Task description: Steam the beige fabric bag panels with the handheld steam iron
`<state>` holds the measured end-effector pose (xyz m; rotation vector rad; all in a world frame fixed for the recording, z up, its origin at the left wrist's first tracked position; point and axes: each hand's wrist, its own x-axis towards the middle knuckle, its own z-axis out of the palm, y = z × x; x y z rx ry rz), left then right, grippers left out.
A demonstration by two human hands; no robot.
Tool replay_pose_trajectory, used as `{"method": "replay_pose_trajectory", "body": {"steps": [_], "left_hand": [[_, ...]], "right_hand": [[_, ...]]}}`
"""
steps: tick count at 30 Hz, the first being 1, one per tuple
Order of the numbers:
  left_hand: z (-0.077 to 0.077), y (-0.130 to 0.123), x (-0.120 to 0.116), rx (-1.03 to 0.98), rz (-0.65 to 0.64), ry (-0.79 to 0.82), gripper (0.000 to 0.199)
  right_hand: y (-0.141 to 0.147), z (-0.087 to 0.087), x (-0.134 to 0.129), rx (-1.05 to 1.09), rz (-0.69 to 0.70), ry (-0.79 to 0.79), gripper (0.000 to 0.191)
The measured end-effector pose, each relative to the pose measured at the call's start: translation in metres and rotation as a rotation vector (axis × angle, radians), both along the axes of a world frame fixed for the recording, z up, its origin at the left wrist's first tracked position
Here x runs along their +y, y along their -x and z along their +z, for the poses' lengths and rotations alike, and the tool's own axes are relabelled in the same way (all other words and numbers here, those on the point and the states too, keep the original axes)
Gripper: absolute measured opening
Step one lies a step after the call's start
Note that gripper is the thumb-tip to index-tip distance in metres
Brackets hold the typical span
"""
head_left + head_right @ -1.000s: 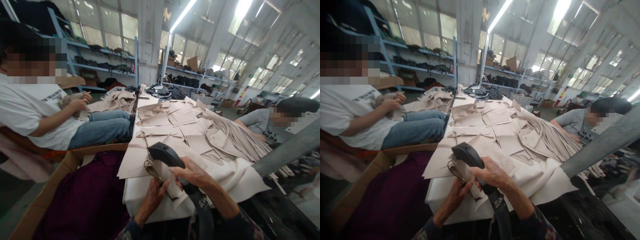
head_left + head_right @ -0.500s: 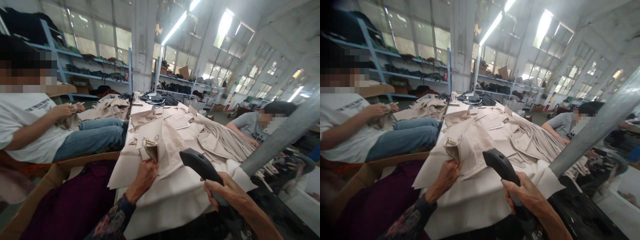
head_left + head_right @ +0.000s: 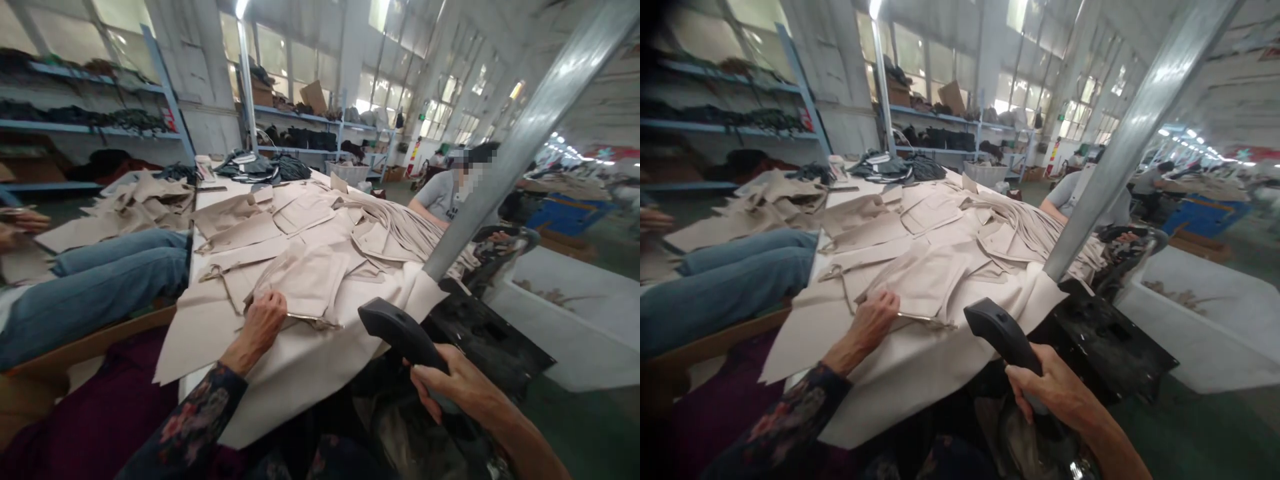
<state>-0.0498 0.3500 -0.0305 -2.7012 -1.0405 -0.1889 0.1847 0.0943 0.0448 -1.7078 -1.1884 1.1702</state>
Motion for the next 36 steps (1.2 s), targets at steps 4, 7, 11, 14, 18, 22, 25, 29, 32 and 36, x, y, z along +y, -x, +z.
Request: {"method": "replay_pose_trajectory", "body": {"steps": [4, 7, 11, 14, 18, 22, 25, 29, 32, 36], "left_hand": [[0.000, -0.007, -0.011, 0.069, -0.047, 0.027, 0.037], [-0.005, -0.011, -0.028, -0.055, -0.176, 0.117, 0.043], [-0.001, -0.028, -0.050, -0.392, -0.152, 0.339, 0.031], [0.008, -0.045, -0.048, -0.464, 0.115, 0.386, 0.031], [0.009, -0.056, -0.025, -0.369, 0.113, 0.420, 0.024], [-0.007, -0.046, -0.011, -0.339, 0.071, 0.461, 0.031], [-0.021, -0.037, -0.012, -0.366, 0.096, 0.474, 0.031], [-0.030, -0.033, -0.017, -0.412, 0.131, 0.498, 0.030], [-0.033, -0.033, -0.020, -0.406, 0.178, 0.495, 0.029], [-0.038, -0.032, -0.020, -0.394, 0.200, 0.497, 0.026]], "right_hand": [[-0.003, -0.017, -0.009, 0.048, -0.019, 0.030, 0.022], [-0.007, -0.030, -0.013, 0.074, -0.066, 0.048, 0.023], [-0.009, -0.042, -0.016, 0.114, -0.058, 0.084, 0.023], [-0.007, -0.045, -0.016, 0.087, -0.022, 0.104, 0.022], [-0.003, -0.049, -0.017, 0.114, 0.005, 0.127, 0.017], [0.000, -0.054, -0.012, 0.153, 0.032, 0.103, 0.013], [0.000, -0.057, 0.001, 0.153, 0.021, 0.087, 0.014], [0.003, -0.061, 0.029, 0.165, 0.052, 0.093, 0.016], [0.007, -0.067, 0.049, 0.183, 0.079, 0.104, 0.019], [0.010, -0.074, 0.073, 0.182, 0.090, 0.122, 0.022]]}}
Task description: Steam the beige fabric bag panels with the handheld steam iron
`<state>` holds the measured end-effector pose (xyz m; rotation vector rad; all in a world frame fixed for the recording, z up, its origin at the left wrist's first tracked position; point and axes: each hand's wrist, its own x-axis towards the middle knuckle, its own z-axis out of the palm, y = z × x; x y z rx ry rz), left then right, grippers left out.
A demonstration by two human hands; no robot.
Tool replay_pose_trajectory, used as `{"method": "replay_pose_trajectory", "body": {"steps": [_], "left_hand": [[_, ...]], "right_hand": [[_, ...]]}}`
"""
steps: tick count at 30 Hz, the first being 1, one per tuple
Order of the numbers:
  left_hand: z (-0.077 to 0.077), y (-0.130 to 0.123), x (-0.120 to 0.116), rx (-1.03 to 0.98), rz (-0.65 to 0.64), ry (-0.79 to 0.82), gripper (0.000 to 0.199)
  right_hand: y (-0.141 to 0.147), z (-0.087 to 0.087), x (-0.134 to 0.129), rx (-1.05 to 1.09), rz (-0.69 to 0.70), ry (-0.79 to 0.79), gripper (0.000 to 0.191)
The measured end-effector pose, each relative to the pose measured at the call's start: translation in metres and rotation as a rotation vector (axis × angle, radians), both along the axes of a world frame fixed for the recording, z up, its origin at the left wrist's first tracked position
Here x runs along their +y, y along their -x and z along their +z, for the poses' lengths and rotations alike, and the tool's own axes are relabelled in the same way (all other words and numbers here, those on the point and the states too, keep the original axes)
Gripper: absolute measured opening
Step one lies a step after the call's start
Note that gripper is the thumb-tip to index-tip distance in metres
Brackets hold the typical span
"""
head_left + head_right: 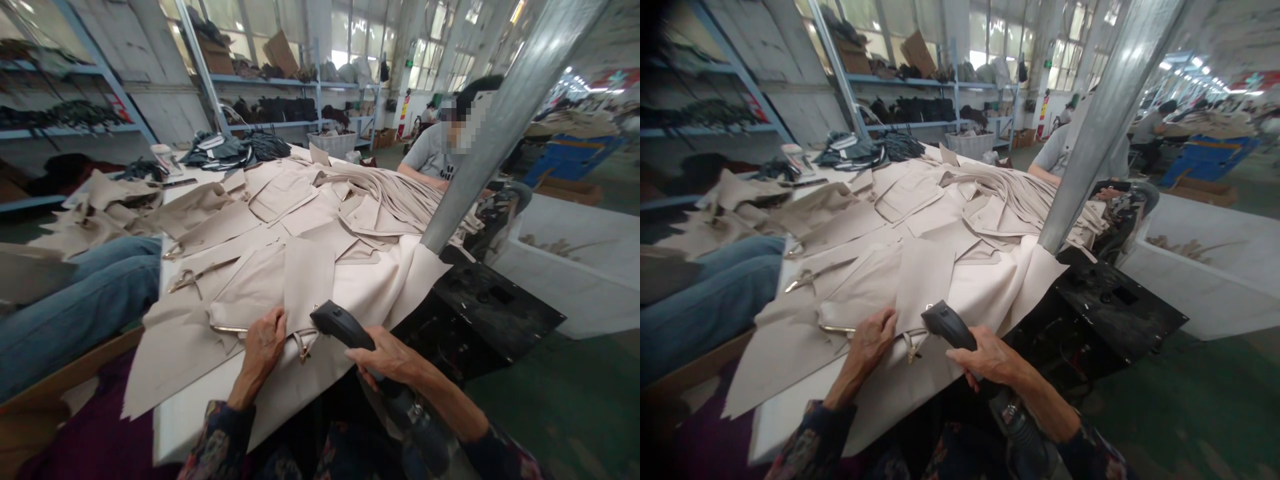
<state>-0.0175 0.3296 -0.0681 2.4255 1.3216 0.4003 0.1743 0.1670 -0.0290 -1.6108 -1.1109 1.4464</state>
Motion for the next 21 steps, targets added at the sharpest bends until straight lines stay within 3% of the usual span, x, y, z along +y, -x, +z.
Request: {"method": "replay_pose_trajectory", "body": {"steps": [8, 12, 17, 21], "left_hand": [[0.000, 0.004, -0.006, -0.112, 0.046, 0.059, 0.025], [-0.004, 0.012, -0.037, -0.415, 0.206, 0.223, 0.020], [-0.016, 0.011, -0.080, -0.689, 0.358, 0.480, 0.028], [-0.017, 0.005, -0.083, -0.811, 0.433, 0.513, 0.033]], "right_hand": [[-0.010, 0.016, 0.031, -0.053, -0.037, -0.038, 0.032], [-0.018, 0.023, 0.019, -0.089, -0.040, -0.067, 0.030], [-0.011, 0.015, 0.015, -0.070, 0.021, 0.022, 0.033], [-0.004, 0.013, 0.028, -0.085, 0.028, 0.008, 0.031]]}}
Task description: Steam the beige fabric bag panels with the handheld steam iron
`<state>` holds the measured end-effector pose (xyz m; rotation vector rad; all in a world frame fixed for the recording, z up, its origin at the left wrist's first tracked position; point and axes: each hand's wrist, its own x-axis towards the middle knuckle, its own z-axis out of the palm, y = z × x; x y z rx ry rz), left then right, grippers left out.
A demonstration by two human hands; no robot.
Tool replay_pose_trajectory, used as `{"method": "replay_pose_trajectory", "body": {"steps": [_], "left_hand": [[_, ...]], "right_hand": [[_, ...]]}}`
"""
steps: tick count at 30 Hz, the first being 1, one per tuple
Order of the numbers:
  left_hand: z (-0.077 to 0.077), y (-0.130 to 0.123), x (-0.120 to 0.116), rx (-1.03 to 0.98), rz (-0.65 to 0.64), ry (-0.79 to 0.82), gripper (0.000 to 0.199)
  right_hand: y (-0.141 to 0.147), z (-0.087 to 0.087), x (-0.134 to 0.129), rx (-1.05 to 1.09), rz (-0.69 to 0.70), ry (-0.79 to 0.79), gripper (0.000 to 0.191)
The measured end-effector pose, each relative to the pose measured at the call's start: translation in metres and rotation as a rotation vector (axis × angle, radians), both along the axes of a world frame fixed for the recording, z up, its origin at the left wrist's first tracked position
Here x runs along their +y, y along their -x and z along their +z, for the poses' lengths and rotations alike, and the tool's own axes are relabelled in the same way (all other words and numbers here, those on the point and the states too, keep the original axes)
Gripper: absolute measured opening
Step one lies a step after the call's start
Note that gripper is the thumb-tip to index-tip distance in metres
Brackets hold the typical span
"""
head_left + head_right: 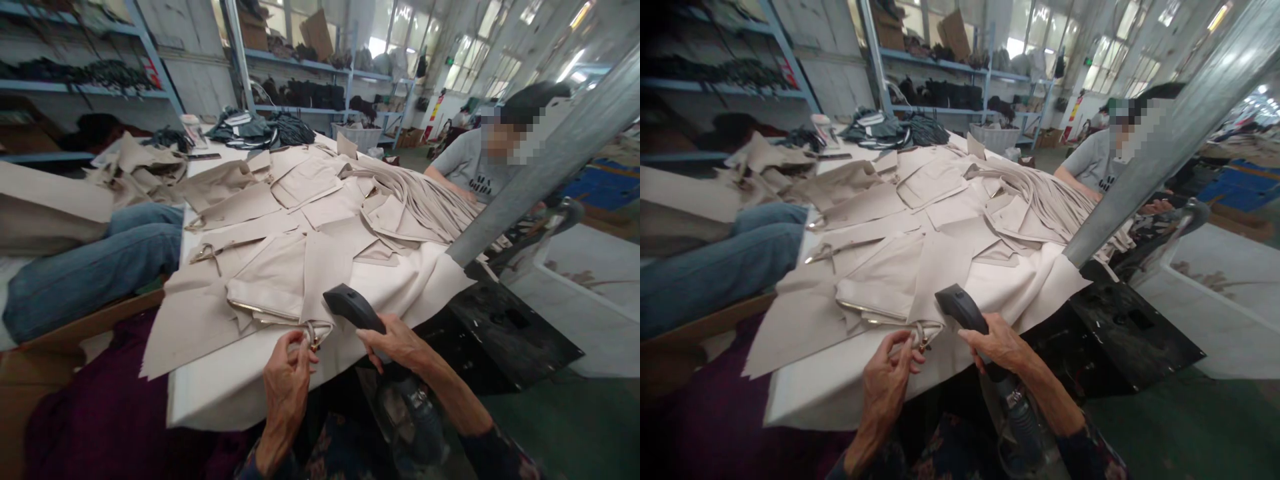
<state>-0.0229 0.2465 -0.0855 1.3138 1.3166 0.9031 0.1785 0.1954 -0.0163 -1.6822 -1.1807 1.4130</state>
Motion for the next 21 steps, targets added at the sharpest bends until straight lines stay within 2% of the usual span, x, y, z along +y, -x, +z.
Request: {"method": "replay_pose_trajectory", "body": {"steps": [3, 5, 7, 10, 13, 17, 21], "left_hand": [[0.005, 0.000, 0.013, -0.135, 0.103, 0.029, 0.034], [0.010, -0.001, 0.020, -0.090, 0.140, -0.029, 0.035], [0.014, -0.004, 0.024, 0.143, 0.113, -0.209, 0.035], [0.014, -0.013, 0.025, 0.626, -0.024, -0.474, 0.031], [0.012, -0.023, 0.027, 0.919, -0.097, -0.593, 0.019], [0.020, -0.023, 0.049, 0.990, -0.127, -0.755, 0.017], [0.046, -0.006, 0.090, 0.965, -0.050, -1.083, 0.023]], "right_hand": [[-0.002, 0.007, 0.003, -0.029, -0.046, -0.035, 0.031], [-0.005, 0.014, -0.001, -0.027, -0.064, -0.056, 0.031], [-0.006, 0.020, -0.008, -0.024, -0.062, -0.063, 0.031], [-0.002, 0.025, -0.016, -0.022, -0.046, -0.048, 0.030], [0.003, 0.027, -0.020, -0.022, -0.032, -0.052, 0.029], [0.004, 0.031, -0.025, -0.042, -0.043, -0.059, 0.028], [0.000, 0.036, -0.034, -0.055, -0.077, -0.059, 0.032]]}}
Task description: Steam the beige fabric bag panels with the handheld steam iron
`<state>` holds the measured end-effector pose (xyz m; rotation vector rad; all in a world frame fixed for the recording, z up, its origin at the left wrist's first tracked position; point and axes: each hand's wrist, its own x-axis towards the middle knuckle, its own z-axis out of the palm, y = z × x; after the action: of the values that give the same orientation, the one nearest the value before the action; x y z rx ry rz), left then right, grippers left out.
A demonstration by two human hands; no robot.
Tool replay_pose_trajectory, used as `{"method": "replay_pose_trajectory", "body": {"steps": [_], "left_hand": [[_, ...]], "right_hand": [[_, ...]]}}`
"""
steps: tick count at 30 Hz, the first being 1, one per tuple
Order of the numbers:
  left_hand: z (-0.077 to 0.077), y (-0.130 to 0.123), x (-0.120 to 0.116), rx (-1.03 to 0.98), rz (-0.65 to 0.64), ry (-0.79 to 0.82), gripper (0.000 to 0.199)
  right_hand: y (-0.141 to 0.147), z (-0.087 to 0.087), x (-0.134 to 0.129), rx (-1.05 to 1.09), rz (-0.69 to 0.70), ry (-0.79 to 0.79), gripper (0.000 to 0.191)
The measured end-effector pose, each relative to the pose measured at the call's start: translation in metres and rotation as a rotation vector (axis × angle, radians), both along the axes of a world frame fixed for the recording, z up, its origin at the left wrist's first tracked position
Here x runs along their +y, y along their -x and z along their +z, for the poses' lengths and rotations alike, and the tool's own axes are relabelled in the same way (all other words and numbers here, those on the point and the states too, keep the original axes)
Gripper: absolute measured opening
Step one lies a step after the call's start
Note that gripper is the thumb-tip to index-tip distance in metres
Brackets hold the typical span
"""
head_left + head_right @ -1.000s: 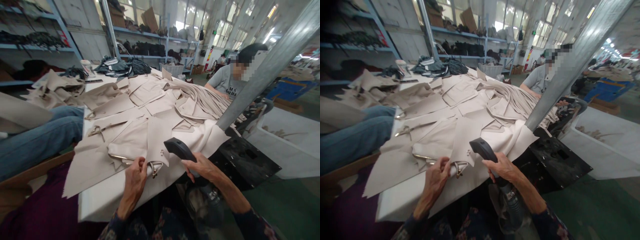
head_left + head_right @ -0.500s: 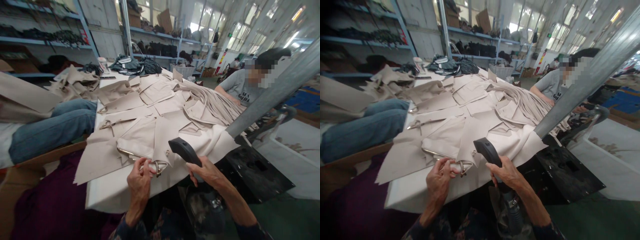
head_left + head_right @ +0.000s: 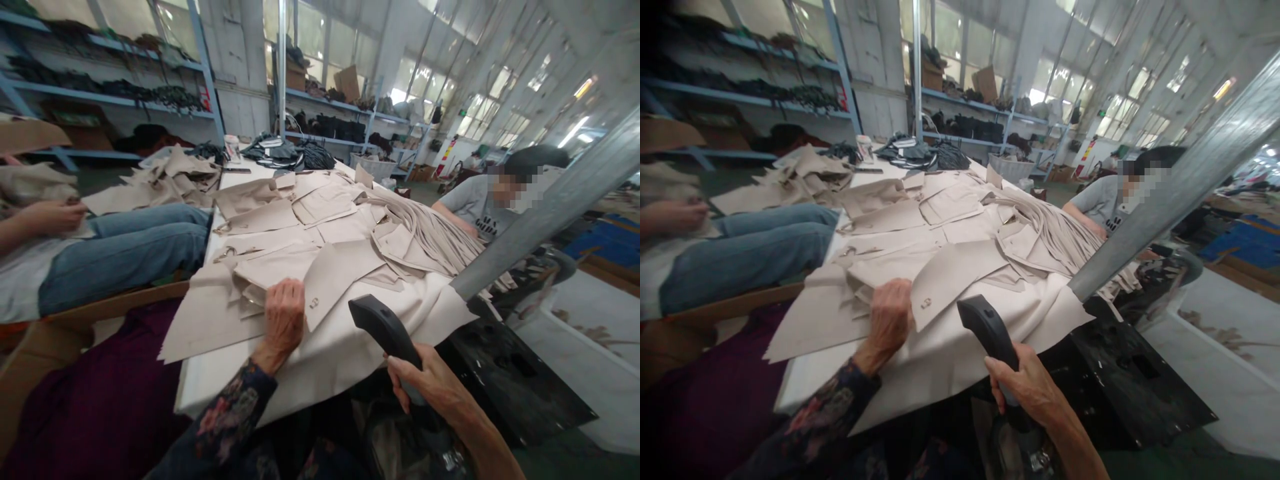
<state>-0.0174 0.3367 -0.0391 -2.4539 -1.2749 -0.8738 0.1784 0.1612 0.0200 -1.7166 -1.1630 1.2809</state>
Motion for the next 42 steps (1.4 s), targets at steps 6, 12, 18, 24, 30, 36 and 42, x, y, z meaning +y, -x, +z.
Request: {"method": "replay_pose_trajectory", "body": {"steps": [6, 12, 18, 24, 30, 36, 42], "left_hand": [[-0.011, 0.024, 0.001, 0.180, -0.706, -0.385, 0.017], [-0.046, 0.037, -0.031, 0.109, -0.672, -0.109, 0.017], [-0.058, 0.054, -0.042, -0.047, -0.549, 0.086, 0.021], [-0.069, 0.062, -0.048, -0.126, -0.570, 0.091, 0.034], [-0.069, 0.060, -0.045, -0.192, -0.570, 0.089, 0.036], [-0.069, 0.060, -0.045, -0.236, -0.576, 0.092, 0.034], [-0.068, 0.061, -0.047, -0.233, -0.568, 0.128, 0.033]], "right_hand": [[-0.002, 0.006, -0.014, -0.028, -0.004, -0.013, 0.031], [0.010, 0.013, -0.021, -0.083, 0.045, -0.011, 0.028], [0.029, 0.002, -0.022, -0.068, 0.106, 0.029, 0.023], [0.054, -0.013, -0.016, -0.067, 0.175, 0.085, 0.019], [0.069, -0.019, 0.006, -0.097, 0.191, 0.085, 0.018], [0.067, -0.024, 0.028, -0.150, 0.130, 0.033, 0.024], [0.051, 0.009, 0.015, -0.174, 0.072, -0.063, 0.027]]}}
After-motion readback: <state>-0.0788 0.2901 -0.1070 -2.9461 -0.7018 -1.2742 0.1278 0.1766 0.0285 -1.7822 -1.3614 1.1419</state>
